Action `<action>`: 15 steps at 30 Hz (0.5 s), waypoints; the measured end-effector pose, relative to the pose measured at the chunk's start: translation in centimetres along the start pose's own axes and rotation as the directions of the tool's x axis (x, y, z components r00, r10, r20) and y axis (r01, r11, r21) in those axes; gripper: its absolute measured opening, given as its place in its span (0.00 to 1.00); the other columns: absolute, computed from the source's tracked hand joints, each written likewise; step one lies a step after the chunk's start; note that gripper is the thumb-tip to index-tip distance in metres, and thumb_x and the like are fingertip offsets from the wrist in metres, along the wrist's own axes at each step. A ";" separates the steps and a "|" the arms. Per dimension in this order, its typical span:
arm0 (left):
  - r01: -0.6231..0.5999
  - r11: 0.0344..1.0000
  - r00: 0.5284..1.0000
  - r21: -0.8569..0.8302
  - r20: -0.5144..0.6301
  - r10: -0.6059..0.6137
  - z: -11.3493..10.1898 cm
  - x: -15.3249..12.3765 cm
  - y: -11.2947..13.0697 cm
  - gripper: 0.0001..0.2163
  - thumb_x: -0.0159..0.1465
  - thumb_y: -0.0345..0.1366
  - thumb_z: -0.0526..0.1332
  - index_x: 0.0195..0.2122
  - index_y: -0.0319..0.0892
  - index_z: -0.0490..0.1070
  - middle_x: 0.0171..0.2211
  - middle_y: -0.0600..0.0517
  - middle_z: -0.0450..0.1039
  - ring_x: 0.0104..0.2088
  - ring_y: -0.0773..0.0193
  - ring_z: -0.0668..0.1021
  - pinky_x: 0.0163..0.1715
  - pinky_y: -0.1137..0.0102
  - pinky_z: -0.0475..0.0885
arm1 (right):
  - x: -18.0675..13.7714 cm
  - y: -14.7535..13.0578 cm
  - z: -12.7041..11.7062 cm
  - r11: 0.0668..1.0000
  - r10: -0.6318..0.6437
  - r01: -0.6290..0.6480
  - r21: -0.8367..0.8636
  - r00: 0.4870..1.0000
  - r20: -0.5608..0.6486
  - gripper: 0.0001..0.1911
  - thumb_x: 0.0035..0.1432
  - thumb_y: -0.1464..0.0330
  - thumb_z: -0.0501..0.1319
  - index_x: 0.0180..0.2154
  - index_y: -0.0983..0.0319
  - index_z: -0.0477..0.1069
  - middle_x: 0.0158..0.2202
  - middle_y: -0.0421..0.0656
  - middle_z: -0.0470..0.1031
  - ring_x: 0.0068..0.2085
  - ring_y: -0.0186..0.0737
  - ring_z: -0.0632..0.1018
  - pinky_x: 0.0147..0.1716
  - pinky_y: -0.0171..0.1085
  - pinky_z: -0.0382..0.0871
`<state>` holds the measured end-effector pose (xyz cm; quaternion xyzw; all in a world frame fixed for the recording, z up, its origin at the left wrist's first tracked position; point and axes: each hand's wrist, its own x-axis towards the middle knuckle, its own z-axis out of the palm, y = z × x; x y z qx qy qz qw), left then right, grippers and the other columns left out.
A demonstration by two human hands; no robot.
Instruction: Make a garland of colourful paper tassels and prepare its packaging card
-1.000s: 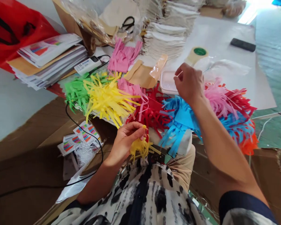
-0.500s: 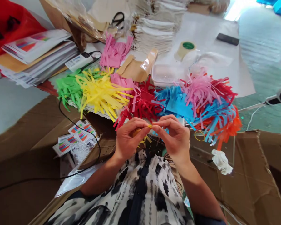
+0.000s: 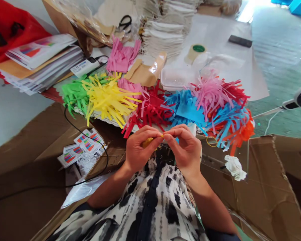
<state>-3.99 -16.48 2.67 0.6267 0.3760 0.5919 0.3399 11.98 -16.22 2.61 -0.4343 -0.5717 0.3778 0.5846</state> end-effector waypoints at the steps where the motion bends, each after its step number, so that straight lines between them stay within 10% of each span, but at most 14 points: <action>1: -0.016 1.000 1.000 0.013 -0.003 0.016 0.1 0.0 0.0 0.01 0.67 0.32 0.71 0.39 0.41 0.82 0.36 0.51 0.81 0.37 0.68 0.82 0.40 0.74 0.78 | -0.1 0.0 0.0 1.000 -0.007 0.007 -0.005 1.000 -0.003 0.03 0.64 0.69 0.72 0.36 0.55 0.83 0.35 0.39 0.78 0.38 0.36 0.77 0.39 0.36 0.72; 15: 0.019 1.000 0.999 -0.004 0.037 -0.019 0.6 -0.4 -0.2 0.03 0.67 0.34 0.71 0.39 0.42 0.81 0.36 0.50 0.82 0.38 0.66 0.83 0.41 0.71 0.78 | -1.2 -0.1 -0.2 1.000 -0.002 0.001 -0.019 0.999 -0.047 0.02 0.65 0.69 0.71 0.37 0.56 0.81 0.37 0.40 0.75 0.40 0.37 0.76 0.40 0.37 0.71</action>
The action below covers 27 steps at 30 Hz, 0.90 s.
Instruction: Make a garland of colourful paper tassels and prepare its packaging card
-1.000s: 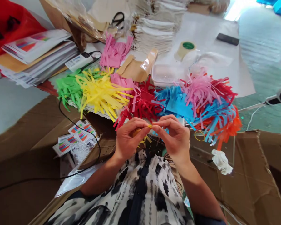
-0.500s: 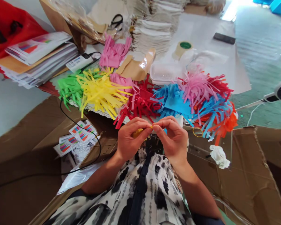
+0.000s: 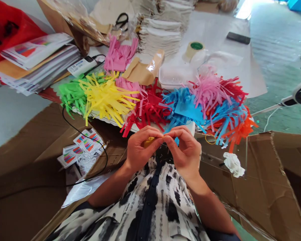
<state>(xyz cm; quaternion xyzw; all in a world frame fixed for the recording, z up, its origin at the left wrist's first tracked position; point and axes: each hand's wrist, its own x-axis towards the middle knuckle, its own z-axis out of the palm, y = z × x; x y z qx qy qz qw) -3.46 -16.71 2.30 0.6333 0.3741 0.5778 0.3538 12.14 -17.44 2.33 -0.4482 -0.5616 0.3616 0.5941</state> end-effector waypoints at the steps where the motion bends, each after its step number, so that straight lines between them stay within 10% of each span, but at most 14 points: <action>1: 0.022 1.000 1.000 -0.016 0.010 -0.022 0.0 0.0 0.0 0.03 0.67 0.35 0.71 0.38 0.41 0.81 0.36 0.50 0.82 0.38 0.65 0.83 0.41 0.71 0.78 | -0.1 0.1 0.0 1.000 0.005 -0.005 0.011 1.000 -0.011 0.02 0.65 0.69 0.71 0.37 0.56 0.81 0.37 0.40 0.75 0.40 0.37 0.76 0.40 0.37 0.70; 12: -0.085 0.995 0.996 -0.056 -0.021 0.084 0.1 0.1 -0.4 0.04 0.66 0.30 0.71 0.41 0.43 0.83 0.37 0.51 0.81 0.37 0.67 0.83 0.38 0.73 0.79 | -0.4 1.1 -0.2 0.966 0.117 -0.125 0.228 0.992 0.045 0.07 0.62 0.68 0.74 0.40 0.49 0.86 0.39 0.40 0.78 0.42 0.38 0.78 0.41 0.38 0.72; 27: -0.166 0.982 0.986 0.092 0.024 0.165 0.1 -0.1 -0.8 0.03 0.68 0.32 0.69 0.42 0.44 0.82 0.38 0.50 0.82 0.38 0.65 0.83 0.41 0.71 0.80 | -0.7 1.0 -0.5 0.998 0.040 -0.043 -0.035 0.997 -0.062 0.04 0.63 0.63 0.72 0.35 0.55 0.83 0.34 0.41 0.75 0.37 0.39 0.77 0.35 0.39 0.72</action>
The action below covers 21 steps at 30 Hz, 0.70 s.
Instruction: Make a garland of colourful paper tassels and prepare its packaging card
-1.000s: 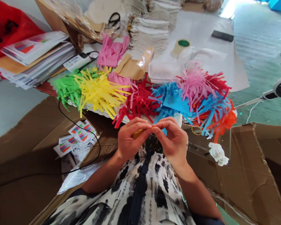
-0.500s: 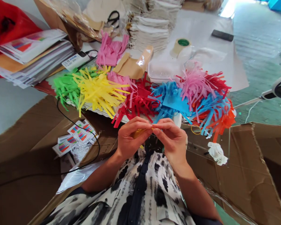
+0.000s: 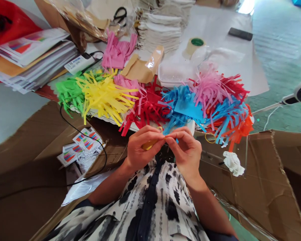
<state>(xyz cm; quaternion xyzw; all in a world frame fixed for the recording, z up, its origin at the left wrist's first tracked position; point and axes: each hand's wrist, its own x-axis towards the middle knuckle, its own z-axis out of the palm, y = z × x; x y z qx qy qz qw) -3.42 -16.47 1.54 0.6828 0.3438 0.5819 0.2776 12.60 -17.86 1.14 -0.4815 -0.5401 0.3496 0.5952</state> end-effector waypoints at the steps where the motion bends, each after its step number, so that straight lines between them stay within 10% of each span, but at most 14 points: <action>1: -0.034 0.999 0.999 0.031 0.001 0.034 0.0 0.0 -0.1 0.04 0.68 0.32 0.69 0.43 0.44 0.82 0.38 0.50 0.82 0.38 0.65 0.83 0.41 0.70 0.80 | -0.1 0.0 0.0 1.000 0.003 -0.003 -0.015 1.000 -0.008 0.03 0.63 0.63 0.72 0.35 0.55 0.83 0.34 0.41 0.76 0.37 0.39 0.77 0.35 0.39 0.72; 7: -0.128 0.991 0.992 0.032 0.009 0.128 -0.1 -0.1 0.0 0.06 0.67 0.28 0.69 0.43 0.44 0.81 0.37 0.50 0.82 0.38 0.65 0.83 0.42 0.70 0.79 | -0.5 -0.4 -0.3 0.996 -0.083 0.084 0.019 0.996 -0.021 0.09 0.58 0.71 0.75 0.38 0.49 0.86 0.35 0.39 0.78 0.38 0.38 0.78 0.37 0.39 0.74; 14: 0.146 0.976 0.988 -0.161 0.067 -0.137 -0.1 0.1 0.1 0.02 0.66 0.33 0.72 0.38 0.42 0.82 0.36 0.49 0.83 0.38 0.64 0.84 0.43 0.69 0.80 | -0.2 -0.3 -1.2 1.000 0.003 -0.003 0.004 0.997 0.075 0.07 0.60 0.68 0.75 0.40 0.51 0.86 0.38 0.41 0.81 0.39 0.39 0.80 0.38 0.40 0.77; 21: 0.469 0.810 0.881 -0.352 0.127 -0.455 0.6 -0.7 -1.0 0.09 0.62 0.41 0.76 0.36 0.42 0.83 0.27 0.55 0.81 0.30 0.66 0.83 0.58 0.57 0.79 | -0.1 0.4 -1.0 1.000 0.029 -0.029 -0.009 0.998 0.060 0.03 0.61 0.67 0.74 0.38 0.52 0.85 0.37 0.41 0.80 0.40 0.39 0.79 0.39 0.39 0.75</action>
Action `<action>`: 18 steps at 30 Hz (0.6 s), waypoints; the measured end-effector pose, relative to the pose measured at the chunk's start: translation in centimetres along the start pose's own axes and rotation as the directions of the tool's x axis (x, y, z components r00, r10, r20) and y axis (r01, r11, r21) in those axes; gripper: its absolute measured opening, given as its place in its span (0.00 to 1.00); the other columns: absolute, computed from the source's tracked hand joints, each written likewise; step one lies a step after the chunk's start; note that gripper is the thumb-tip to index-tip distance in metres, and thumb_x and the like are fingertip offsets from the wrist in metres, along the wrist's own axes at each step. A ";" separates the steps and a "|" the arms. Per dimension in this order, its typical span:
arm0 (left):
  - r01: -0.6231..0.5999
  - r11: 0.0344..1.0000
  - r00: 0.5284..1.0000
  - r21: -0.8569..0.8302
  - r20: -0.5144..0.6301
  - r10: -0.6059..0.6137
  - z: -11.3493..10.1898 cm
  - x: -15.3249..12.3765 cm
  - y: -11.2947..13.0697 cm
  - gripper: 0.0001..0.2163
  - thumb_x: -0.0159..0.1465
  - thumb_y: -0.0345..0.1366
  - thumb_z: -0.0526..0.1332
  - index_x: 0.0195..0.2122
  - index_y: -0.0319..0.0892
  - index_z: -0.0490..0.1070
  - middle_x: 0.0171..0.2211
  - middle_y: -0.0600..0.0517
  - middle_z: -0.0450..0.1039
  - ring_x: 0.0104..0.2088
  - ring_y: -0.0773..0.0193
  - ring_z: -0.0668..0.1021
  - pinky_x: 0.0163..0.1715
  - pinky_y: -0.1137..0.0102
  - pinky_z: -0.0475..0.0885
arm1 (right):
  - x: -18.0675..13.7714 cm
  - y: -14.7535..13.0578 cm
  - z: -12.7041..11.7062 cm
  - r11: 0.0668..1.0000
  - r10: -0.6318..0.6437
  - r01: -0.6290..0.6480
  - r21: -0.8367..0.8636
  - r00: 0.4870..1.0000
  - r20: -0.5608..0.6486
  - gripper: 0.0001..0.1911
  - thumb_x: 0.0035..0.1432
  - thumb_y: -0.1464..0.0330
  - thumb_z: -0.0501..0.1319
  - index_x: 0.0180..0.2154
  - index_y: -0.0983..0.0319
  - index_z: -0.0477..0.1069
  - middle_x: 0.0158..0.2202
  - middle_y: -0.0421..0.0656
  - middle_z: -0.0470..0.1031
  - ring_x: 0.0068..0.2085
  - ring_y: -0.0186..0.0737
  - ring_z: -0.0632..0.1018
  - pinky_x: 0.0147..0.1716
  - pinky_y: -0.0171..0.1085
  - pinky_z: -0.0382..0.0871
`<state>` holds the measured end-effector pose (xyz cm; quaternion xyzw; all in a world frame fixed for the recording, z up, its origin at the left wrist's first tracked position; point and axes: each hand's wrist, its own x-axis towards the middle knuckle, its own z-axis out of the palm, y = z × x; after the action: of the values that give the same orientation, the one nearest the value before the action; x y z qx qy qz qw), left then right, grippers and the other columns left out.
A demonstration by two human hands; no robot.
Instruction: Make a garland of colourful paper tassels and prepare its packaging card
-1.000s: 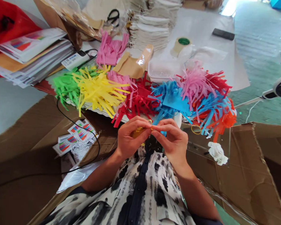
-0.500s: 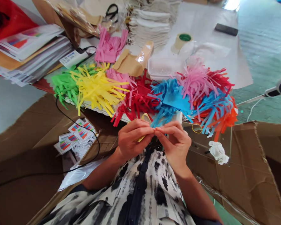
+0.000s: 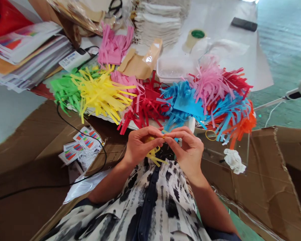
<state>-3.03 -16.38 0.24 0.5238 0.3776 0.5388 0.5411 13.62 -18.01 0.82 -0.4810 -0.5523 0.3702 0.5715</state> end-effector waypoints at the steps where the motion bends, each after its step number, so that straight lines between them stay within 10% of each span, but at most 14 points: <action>1: 0.014 1.000 1.000 -0.016 -0.008 -0.014 0.1 0.0 -0.2 0.10 0.61 0.42 0.77 0.35 0.42 0.83 0.26 0.56 0.81 0.29 0.67 0.82 0.61 0.55 0.77 | 0.0 0.1 0.0 1.000 0.014 -0.014 0.008 1.000 0.017 0.03 0.61 0.66 0.74 0.38 0.52 0.85 0.38 0.41 0.80 0.40 0.39 0.80 0.40 0.39 0.76; 18: 0.210 0.962 0.977 -0.173 0.060 -0.203 0.4 0.1 -0.3 0.14 0.58 0.44 0.78 0.36 0.39 0.82 0.32 0.50 0.84 0.29 0.65 0.85 0.33 0.70 0.83 | -0.2 1.0 -0.1 0.996 0.064 -0.064 0.064 0.998 0.006 0.04 0.61 0.63 0.74 0.37 0.54 0.83 0.37 0.41 0.79 0.41 0.41 0.80 0.42 0.40 0.77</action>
<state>-2.57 -16.32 0.05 0.4423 0.3688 0.4999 0.6469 13.83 -17.97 -0.22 -0.4791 -0.5255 0.4069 0.5734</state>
